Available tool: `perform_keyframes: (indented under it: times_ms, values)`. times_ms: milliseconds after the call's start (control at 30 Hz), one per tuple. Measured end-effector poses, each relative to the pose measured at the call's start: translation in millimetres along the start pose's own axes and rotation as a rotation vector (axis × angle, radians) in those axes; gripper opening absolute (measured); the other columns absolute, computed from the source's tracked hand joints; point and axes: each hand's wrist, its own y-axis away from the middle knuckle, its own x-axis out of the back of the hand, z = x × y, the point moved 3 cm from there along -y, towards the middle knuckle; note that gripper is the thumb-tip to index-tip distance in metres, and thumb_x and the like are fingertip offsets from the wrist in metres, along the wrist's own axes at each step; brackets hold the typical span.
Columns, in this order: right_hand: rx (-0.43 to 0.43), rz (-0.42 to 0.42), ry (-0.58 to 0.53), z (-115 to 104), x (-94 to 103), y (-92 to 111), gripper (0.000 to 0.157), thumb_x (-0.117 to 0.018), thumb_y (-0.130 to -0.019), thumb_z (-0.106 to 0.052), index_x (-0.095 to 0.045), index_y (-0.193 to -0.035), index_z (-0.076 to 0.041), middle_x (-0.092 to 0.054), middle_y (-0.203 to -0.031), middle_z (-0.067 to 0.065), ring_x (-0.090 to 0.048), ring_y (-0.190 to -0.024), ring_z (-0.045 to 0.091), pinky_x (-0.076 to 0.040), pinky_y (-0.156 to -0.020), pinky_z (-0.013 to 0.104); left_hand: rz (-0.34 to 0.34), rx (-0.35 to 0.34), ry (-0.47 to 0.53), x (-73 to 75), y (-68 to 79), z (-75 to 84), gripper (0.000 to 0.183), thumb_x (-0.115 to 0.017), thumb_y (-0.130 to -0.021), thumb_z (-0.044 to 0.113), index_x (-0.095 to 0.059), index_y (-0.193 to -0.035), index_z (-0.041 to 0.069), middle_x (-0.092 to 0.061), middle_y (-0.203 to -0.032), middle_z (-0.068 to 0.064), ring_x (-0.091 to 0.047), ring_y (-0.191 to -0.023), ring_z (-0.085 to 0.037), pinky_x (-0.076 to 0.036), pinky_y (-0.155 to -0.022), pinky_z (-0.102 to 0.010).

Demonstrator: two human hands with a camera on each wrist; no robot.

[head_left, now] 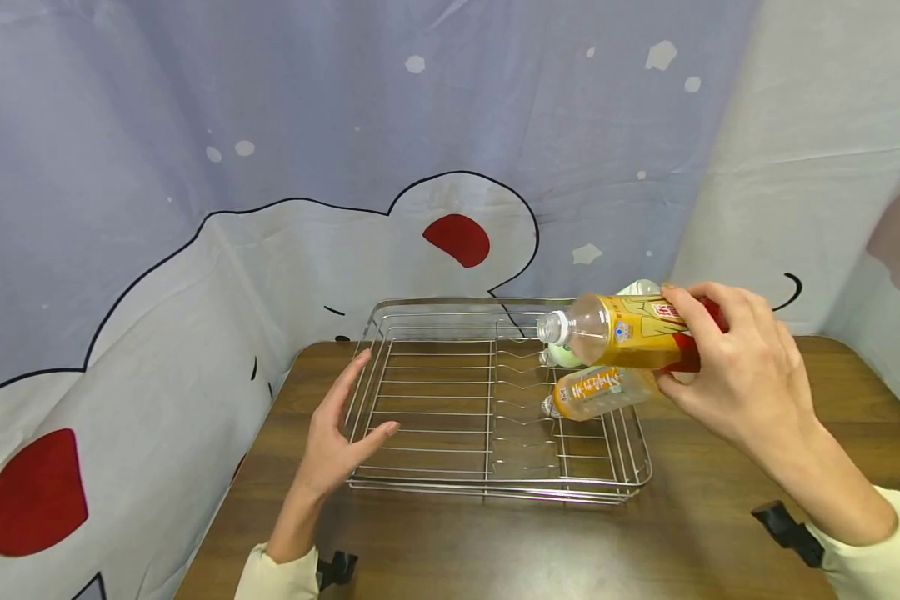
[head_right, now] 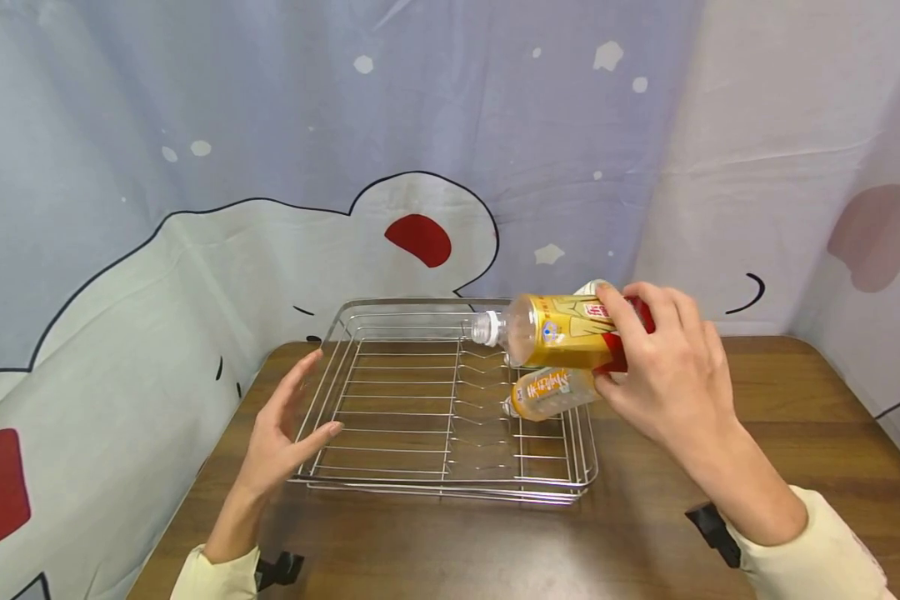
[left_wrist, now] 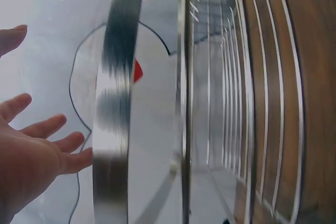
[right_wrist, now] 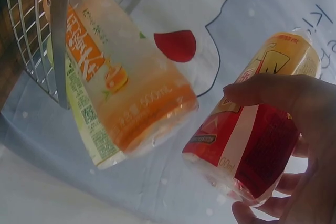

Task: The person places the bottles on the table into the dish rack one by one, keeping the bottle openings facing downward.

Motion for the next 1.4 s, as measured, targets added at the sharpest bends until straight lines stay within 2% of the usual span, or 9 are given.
perform_keyframes:
  times_ms: [267, 467, 633, 800, 900, 1267, 1400]
  values:
    - [0.075, 0.018, 0.037, -14, -7.7, 0, 0.078, -0.078, -0.052, -0.011, -0.059, -0.128, -0.009, -0.057, -0.115, 0.02, -0.05, -0.101, 0.045, -0.043, -0.066, 0.057, -0.062, -0.065, 0.116, -27.9, -14.1, 14.5, 0.09, -0.078, -0.07, -0.015, -0.035, -0.148, -0.007, -0.036, -0.154, -0.02, -0.027, -0.144, -0.03, -0.027, -0.115, -0.032]
    - [0.119, 0.055, 0.063, -26, -13.1, 0, 0.075, -0.075, -0.052, -0.009, -0.06, -0.125, -0.009, -0.057, -0.118, 0.021, -0.05, -0.103, 0.045, -0.041, -0.062, 0.054, -0.1, -0.082, 0.159, -49.3, -21.0, 25.6, 0.09, -0.079, -0.07, -0.012, -0.035, -0.148, -0.007, -0.037, -0.154, -0.015, -0.029, -0.143, -0.031, -0.029, -0.114, -0.039]
    - [0.162, 0.131, 0.076, -33, -13.3, -2, 0.06, -0.062, -0.063, -0.008, -0.062, -0.123, -0.008, -0.058, -0.116, 0.022, -0.051, -0.101, 0.047, -0.039, -0.059, 0.055, -0.121, -0.12, 0.177, -61.0, -26.6, 32.2, 0.09, -0.08, -0.069, -0.011, -0.035, -0.147, -0.008, -0.037, -0.154, -0.016, -0.03, -0.143, -0.033, -0.029, -0.115, -0.041]
    - [0.196, 0.163, 0.079, -41, -13.4, -3, 0.052, -0.049, -0.071, -0.01, -0.063, -0.121, -0.007, -0.057, -0.114, 0.024, -0.052, -0.1, 0.049, -0.038, -0.058, 0.057, -0.137, -0.151, 0.221, -70.7, -30.5, 37.3, 0.09, -0.08, -0.07, -0.01, -0.034, -0.148, -0.008, -0.037, -0.154, -0.017, -0.031, -0.142, -0.034, -0.032, -0.113, -0.038]
    - [0.218, 0.162, 0.081, -46, -14.9, -2, 0.051, -0.05, -0.073, -0.009, -0.063, -0.122, -0.007, -0.057, -0.113, 0.025, -0.052, -0.101, 0.049, -0.039, -0.059, 0.057, -0.157, -0.175, 0.253, -78.6, -31.5, 40.2, 0.09, -0.079, -0.069, -0.011, -0.034, -0.147, -0.01, -0.037, -0.154, -0.018, -0.032, -0.141, -0.036, -0.036, -0.111, -0.039]
    - [0.295, 0.208, 0.11, -71, -18.5, -3, 0.044, -0.045, -0.08, 0.001, -0.066, -0.118, -0.005, -0.059, -0.109, 0.025, -0.054, -0.097, 0.046, -0.04, -0.059, 0.055, -0.203, -0.179, 0.349, -99.4, -33.5, 47.4, 0.089, -0.078, -0.069, -0.015, -0.033, -0.146, -0.011, -0.037, -0.153, -0.02, -0.039, -0.135, -0.038, -0.045, -0.102, -0.047]
    - [0.314, 0.212, 0.132, -77, -19.3, -2, 0.041, -0.044, -0.082, 0.003, -0.066, -0.116, -0.005, -0.059, -0.109, 0.024, -0.055, -0.097, 0.045, -0.039, -0.058, 0.053, -0.214, -0.177, 0.383, -104.1, -33.3, 47.7, 0.088, -0.077, -0.069, -0.018, -0.033, -0.145, -0.013, -0.037, -0.151, -0.023, -0.042, -0.133, -0.038, -0.044, -0.102, -0.051]
